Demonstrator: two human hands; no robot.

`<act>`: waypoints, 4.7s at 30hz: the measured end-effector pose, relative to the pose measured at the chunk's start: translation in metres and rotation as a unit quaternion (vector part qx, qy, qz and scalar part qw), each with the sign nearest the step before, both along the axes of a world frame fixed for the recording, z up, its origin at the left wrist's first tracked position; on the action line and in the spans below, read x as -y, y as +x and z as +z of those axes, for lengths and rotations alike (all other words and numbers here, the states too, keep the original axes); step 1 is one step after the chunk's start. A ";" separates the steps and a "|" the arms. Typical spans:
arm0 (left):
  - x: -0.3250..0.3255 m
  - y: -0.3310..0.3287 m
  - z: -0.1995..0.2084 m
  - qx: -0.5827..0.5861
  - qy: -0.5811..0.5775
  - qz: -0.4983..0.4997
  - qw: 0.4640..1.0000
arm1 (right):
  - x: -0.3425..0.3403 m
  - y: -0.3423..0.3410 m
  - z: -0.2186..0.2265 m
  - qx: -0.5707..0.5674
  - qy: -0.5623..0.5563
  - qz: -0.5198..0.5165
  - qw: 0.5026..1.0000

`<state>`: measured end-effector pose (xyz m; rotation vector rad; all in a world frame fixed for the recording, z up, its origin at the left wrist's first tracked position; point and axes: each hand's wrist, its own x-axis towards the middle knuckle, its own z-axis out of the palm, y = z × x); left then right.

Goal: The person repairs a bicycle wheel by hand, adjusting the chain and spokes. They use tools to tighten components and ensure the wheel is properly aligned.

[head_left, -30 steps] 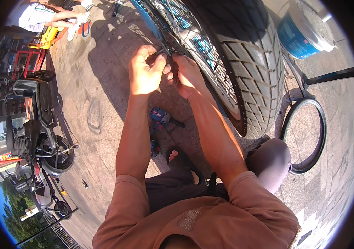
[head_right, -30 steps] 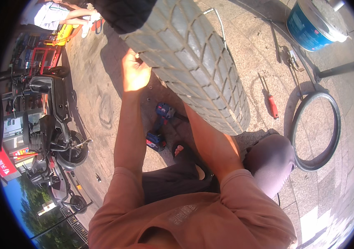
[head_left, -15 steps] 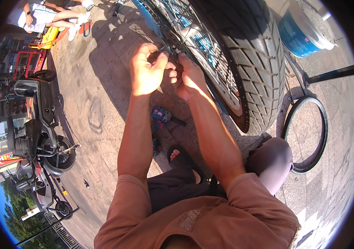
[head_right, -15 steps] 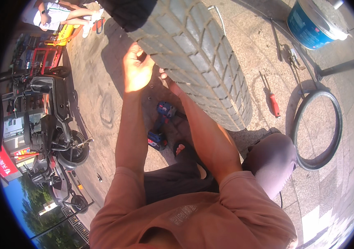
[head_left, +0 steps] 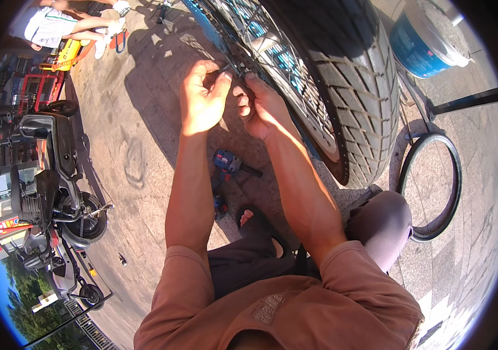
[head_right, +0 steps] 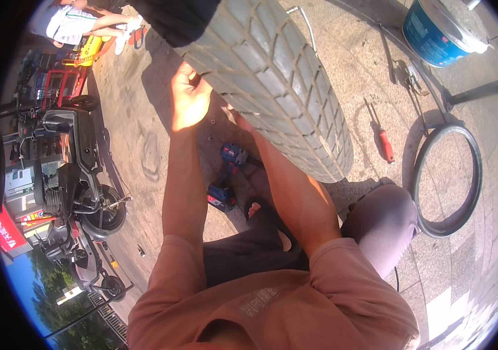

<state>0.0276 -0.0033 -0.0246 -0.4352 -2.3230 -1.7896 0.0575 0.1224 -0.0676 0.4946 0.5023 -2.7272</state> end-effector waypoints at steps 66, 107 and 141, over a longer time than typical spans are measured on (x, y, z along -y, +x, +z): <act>-0.019 0.034 0.017 -0.154 -0.221 0.026 0.963 | 0.000 -0.016 -0.028 0.050 -0.161 0.002 0.986; -0.023 0.027 0.011 -0.046 -0.077 0.039 0.995 | -0.004 -0.013 -0.008 -0.094 -0.065 0.025 0.993; -0.040 0.030 0.013 0.009 -0.016 0.132 0.991 | -0.004 -0.007 -0.011 -0.095 0.036 -0.001 0.995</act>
